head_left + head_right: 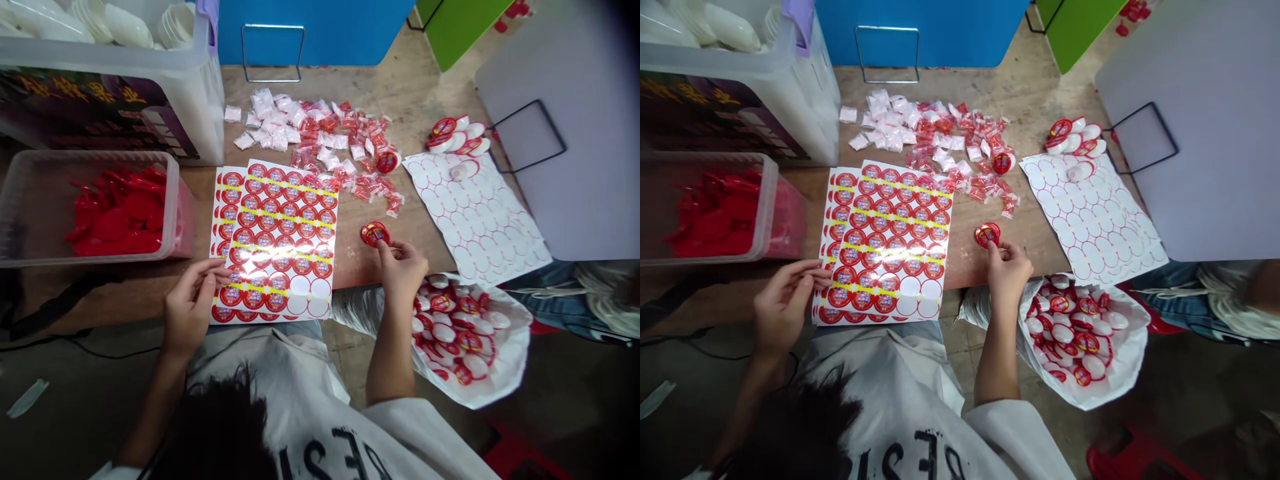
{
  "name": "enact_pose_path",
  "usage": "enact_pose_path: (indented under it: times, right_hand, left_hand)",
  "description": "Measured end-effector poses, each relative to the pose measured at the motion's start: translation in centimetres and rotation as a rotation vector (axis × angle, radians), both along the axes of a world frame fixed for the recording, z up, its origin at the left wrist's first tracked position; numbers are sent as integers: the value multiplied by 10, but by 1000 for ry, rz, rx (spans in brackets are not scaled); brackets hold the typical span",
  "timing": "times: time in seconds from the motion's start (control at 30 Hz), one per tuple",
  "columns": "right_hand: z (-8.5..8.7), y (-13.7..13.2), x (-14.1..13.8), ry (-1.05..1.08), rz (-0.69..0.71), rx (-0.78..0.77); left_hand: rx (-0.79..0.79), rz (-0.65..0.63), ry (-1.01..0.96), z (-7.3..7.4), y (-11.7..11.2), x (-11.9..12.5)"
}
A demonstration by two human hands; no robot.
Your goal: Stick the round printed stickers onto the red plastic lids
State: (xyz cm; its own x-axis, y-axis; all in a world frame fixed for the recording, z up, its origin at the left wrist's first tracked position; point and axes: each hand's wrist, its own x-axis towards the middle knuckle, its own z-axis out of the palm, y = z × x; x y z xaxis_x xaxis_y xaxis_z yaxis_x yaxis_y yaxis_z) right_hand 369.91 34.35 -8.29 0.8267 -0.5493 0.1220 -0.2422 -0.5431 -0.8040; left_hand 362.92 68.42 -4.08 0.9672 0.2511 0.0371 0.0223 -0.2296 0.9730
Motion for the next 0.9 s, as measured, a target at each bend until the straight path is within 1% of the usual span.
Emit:
enact_pose_path:
  times: [0.07,0.17,0.23,0.27,0.33,0.4,0.43,0.5,0.6,0.67,0.73,0.8,0.87,0.9]
  right_hand:
    - [1,6,7,61,-35,-67]
    - [8,17,15,181,-125,-273]
    - [12,22,19,206,-213,-364]
    - [14,23,20,197,-253,-376]
    - [16,24,21,171,-282,-374]
    - [15,26,20,121,-245,-331]
    - [13,28,17,85,-211,-300]
    - [11,35,10,6,-107,-223]
    - [8,54,-8,-26,140,-110]
    - [8,69,-22,19,321,-62]
    - [10,84,-34,37,476,-71]
    - [11,96,-43,-11,632,-121]
    - [9,106,-51,-53,795,-187]
    - [7,109,-53,-49,871,-220]
  left_hand:
    - [2,4,41,-4,-4,2]
    - [-35,100,56,-10,-13,4]
    - [-57,140,57,-13,-17,4]
    - [-39,124,59,-14,-18,3]
    - [76,40,57,-15,-19,4]
    - [229,-34,37,-16,-18,5]
    - [291,-50,26,-16,-16,6]
    - [365,-53,13,-16,-12,8]
    - [415,-78,13,-15,-3,8]
    - [395,-105,25,-11,0,3]
    - [309,-93,41,-1,1,-2]
    - [216,-1,-12,12,1,-6]
    - [180,135,-182,27,2,-4]
    - [187,212,-310,35,4,0]
